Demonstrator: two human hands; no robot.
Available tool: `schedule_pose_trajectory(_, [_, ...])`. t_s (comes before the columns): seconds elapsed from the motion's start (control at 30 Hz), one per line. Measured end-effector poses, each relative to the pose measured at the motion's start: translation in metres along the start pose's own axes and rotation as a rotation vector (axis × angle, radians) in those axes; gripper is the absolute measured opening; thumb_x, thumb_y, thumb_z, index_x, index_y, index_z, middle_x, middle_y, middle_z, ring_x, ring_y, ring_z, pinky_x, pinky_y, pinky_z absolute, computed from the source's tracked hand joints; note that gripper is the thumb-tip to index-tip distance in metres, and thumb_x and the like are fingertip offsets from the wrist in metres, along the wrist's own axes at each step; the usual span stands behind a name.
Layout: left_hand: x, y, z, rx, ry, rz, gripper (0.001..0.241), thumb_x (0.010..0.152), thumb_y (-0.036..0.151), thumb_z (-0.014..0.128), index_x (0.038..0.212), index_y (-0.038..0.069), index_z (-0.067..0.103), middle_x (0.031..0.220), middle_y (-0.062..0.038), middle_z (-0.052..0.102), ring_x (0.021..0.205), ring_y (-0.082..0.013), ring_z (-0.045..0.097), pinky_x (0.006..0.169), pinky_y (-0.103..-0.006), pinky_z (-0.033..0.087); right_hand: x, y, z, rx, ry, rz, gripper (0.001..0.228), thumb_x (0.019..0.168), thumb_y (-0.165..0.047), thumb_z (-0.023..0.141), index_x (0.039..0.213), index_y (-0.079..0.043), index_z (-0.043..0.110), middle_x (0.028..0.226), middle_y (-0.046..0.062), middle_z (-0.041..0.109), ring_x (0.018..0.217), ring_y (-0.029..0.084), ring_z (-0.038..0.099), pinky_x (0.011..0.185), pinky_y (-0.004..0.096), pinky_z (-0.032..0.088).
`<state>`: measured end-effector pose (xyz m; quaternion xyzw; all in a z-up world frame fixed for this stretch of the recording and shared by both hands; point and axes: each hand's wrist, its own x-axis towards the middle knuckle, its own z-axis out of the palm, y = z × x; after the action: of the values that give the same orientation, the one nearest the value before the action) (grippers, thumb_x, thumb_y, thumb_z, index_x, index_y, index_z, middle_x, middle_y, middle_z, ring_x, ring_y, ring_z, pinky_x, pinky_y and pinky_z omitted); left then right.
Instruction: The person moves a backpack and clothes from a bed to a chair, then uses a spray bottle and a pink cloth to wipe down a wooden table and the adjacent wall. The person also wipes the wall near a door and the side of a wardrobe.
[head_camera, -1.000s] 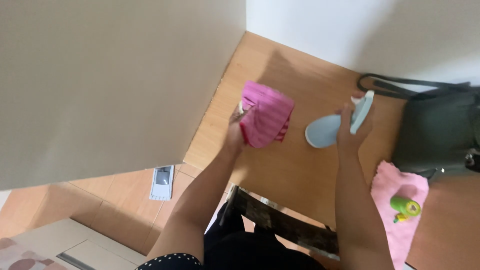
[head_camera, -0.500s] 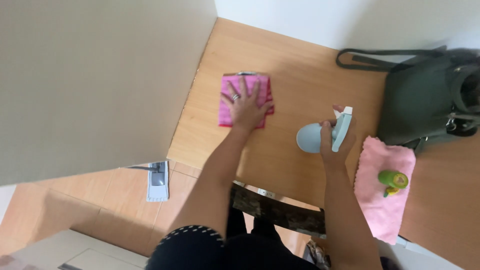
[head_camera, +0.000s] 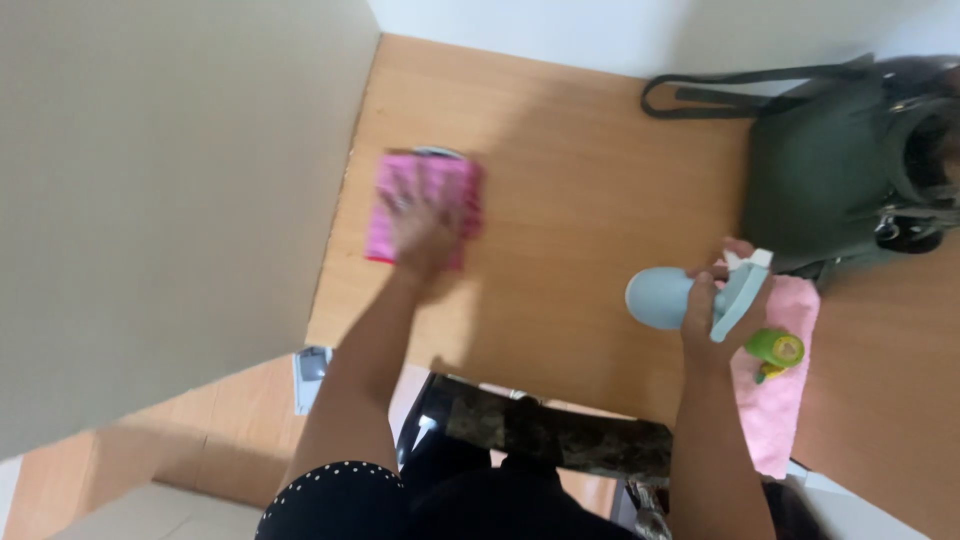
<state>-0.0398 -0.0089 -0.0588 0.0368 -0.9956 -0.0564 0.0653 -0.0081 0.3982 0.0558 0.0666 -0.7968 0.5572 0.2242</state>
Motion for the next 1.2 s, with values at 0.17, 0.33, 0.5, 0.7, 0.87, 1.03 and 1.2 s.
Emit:
schedule_pose_trajectory(0.17, [0.128,0.048,-0.023,0.038,-0.143,-0.291,0.059,0.107,0.050,0.031,0.161,0.029,0.023,0.166,-0.024,0.013,0.148,-0.0606,0.010,0.113,-0.0788,0.007,0.001,0.003,0.002,-0.021,0.037,0.033,0.045,0.095,0.003,0.058,0.138,0.005,0.047,0.133,0.015,0.063,0.089,0.018,0.069,0.084,0.029,0.055])
schedule_pose_trajectory(0.33, [0.127,0.227,0.016,-0.183,-0.449,0.112,0.041,0.122,0.041,0.036,0.150,0.019,0.056,0.143,-0.016,0.064,0.127,-0.0364,0.063,0.106,-0.0569,0.045,-0.001,-0.007,0.004,-0.022,0.039,0.016,0.043,0.095,0.003,0.058,0.136,0.003,0.045,0.139,0.016,0.060,0.091,0.018,0.070,0.086,0.030,0.054])
schedule_pose_trajectory(0.5, [0.141,0.316,0.020,-0.340,0.033,0.802,0.047,0.090,0.053,0.059,0.132,0.033,0.065,0.153,-0.010,0.047,0.144,-0.0406,0.037,0.116,-0.0702,0.024,0.001,-0.005,0.006,0.001,0.043,0.051,0.046,0.094,0.002,0.058,0.137,0.006,0.043,0.137,0.019,0.059,0.089,0.020,0.070,0.086,0.033,0.053])
schedule_pose_trajectory(0.7, [0.142,0.261,0.031,-0.370,-0.027,0.697,0.056,0.094,0.057,0.059,0.144,0.032,0.059,0.162,-0.008,0.039,0.154,-0.0376,0.026,0.124,-0.0650,0.016,-0.003,-0.006,0.006,-0.067,0.064,0.058,0.048,0.095,0.002,0.057,0.139,0.006,0.041,0.137,0.020,0.059,0.089,0.022,0.070,0.093,0.034,0.056])
schedule_pose_trajectory(0.87, [0.147,0.087,-0.007,-0.347,-0.023,0.422,0.083,0.089,0.073,0.057,0.156,0.027,0.041,0.168,-0.014,0.025,0.156,-0.0386,0.017,0.125,-0.0644,0.009,-0.004,0.002,0.010,-0.018,0.085,0.058,0.045,0.095,0.003,0.058,0.136,0.007,0.039,0.139,0.022,0.057,0.087,0.024,0.070,0.083,0.033,0.058])
schedule_pose_trajectory(1.03, [0.195,-0.023,-0.026,0.035,-0.243,-0.288,0.087,0.094,0.081,0.034,0.164,0.035,0.013,0.173,-0.013,0.003,0.158,-0.0399,0.004,0.124,-0.0636,0.004,0.001,0.006,0.011,0.001,0.092,0.060,0.046,0.095,0.002,0.058,0.136,0.008,0.037,0.138,0.024,0.056,0.088,0.024,0.069,0.079,0.034,0.059])
schedule_pose_trajectory(1.2, [0.181,0.047,-0.058,0.008,-0.332,-0.425,0.074,0.103,0.069,0.028,0.164,0.034,0.009,0.172,-0.011,0.002,0.157,-0.0412,-0.002,0.123,-0.0650,0.003,-0.004,0.014,0.010,-0.005,0.084,0.018,0.040,0.101,-0.002,0.059,0.133,0.006,0.037,0.139,0.023,0.056,0.090,0.022,0.068,0.080,0.032,0.060])
